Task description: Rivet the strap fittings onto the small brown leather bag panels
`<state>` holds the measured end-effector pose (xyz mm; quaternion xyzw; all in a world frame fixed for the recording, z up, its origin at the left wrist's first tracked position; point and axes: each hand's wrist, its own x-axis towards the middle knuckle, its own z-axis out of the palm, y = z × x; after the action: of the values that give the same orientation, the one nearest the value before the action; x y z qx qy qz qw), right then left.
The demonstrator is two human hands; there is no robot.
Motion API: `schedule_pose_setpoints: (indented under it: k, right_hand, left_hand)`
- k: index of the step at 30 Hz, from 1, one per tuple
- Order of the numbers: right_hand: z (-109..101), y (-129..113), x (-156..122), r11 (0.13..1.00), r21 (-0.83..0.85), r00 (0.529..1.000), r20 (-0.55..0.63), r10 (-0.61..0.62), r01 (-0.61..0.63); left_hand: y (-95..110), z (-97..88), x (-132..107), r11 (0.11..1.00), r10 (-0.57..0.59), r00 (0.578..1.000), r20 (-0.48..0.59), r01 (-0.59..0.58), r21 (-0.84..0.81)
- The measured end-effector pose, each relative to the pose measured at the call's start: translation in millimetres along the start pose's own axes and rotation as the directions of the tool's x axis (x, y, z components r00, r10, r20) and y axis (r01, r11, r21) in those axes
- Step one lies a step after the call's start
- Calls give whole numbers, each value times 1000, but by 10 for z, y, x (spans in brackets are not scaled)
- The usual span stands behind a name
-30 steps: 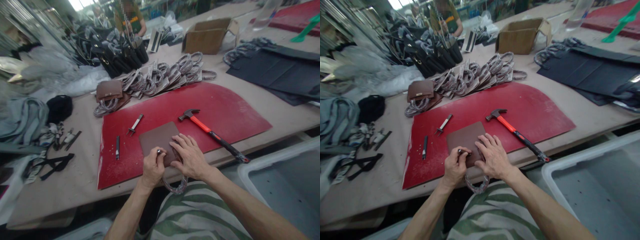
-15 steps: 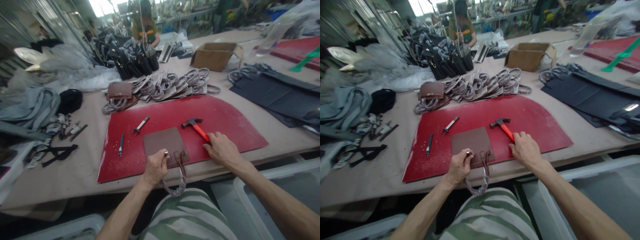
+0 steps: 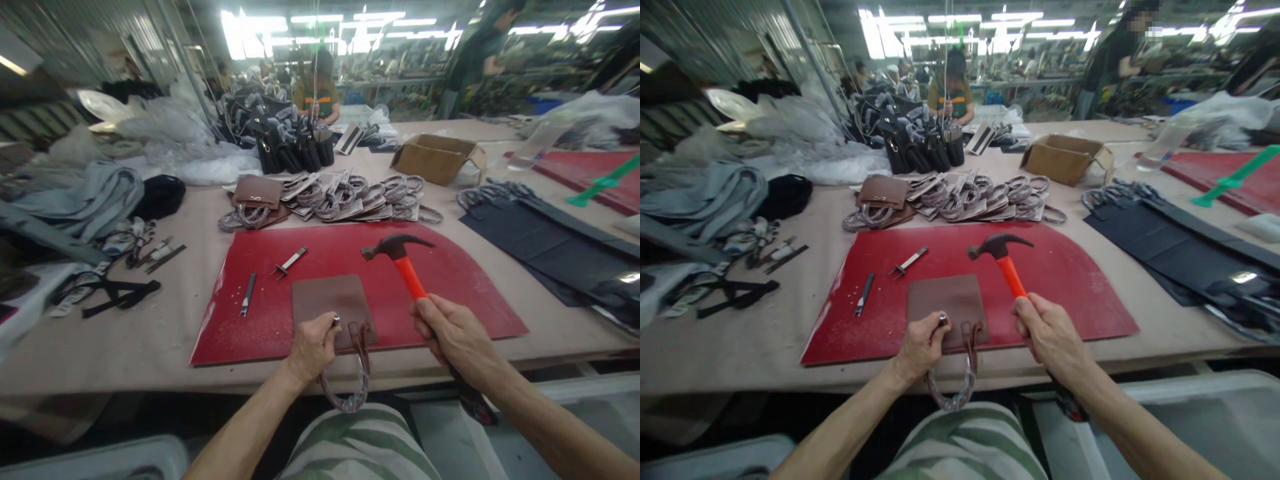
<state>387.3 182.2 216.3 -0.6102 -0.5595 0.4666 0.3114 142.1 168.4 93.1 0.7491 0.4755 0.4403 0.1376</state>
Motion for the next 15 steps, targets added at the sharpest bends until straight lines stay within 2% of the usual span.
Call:
schedule_pose_setpoints:
  k: [1,2,4,6,7,8,9,10,13,14,15]
  right_hand:
    - [-7,-50,-69,984,-115,990,-35,-139,134]
    - [-14,-85,-130,933,-241,958,-45,-285,266]
    - [-21,-115,-218,724,-504,850,36,-526,470]
    - [-34,-138,-265,444,-690,743,206,-636,571]
    - [-45,-164,-279,322,-738,702,279,-655,593]
    - [-60,-202,-290,236,-762,668,321,-671,603]
    - [-76,-250,-303,200,-769,639,324,-697,608]
    - [-89,-298,-316,210,-764,609,282,-741,610]
    - [-92,-359,-357,339,-734,533,36,-846,589]
    - [-82,-337,-364,331,-741,521,30,-853,584]
    - [-72,-298,-367,287,-761,525,82,-847,582]
  left_hand:
    - [1,1,0,1000,6,1000,-5,-6,2]
    - [1,2,-2,1000,6,1000,-8,-6,5]
    - [-1,5,-8,1000,1,1000,-13,-1,7]
    - [-5,9,-16,1000,-2,1000,-15,2,8]
    - [-7,11,-18,1000,-3,1000,-17,3,9]
    - [-8,12,-19,1000,-1,1000,-19,1,9]
    - [-7,11,-17,1000,4,1000,-23,-4,10]
    - [-4,9,-14,1000,11,1000,-25,-11,14]
    - [17,-6,4,999,39,999,-32,-38,26]
    - [25,-12,10,999,42,999,-31,-41,28]
    - [31,-18,14,999,42,999,-30,-42,27]
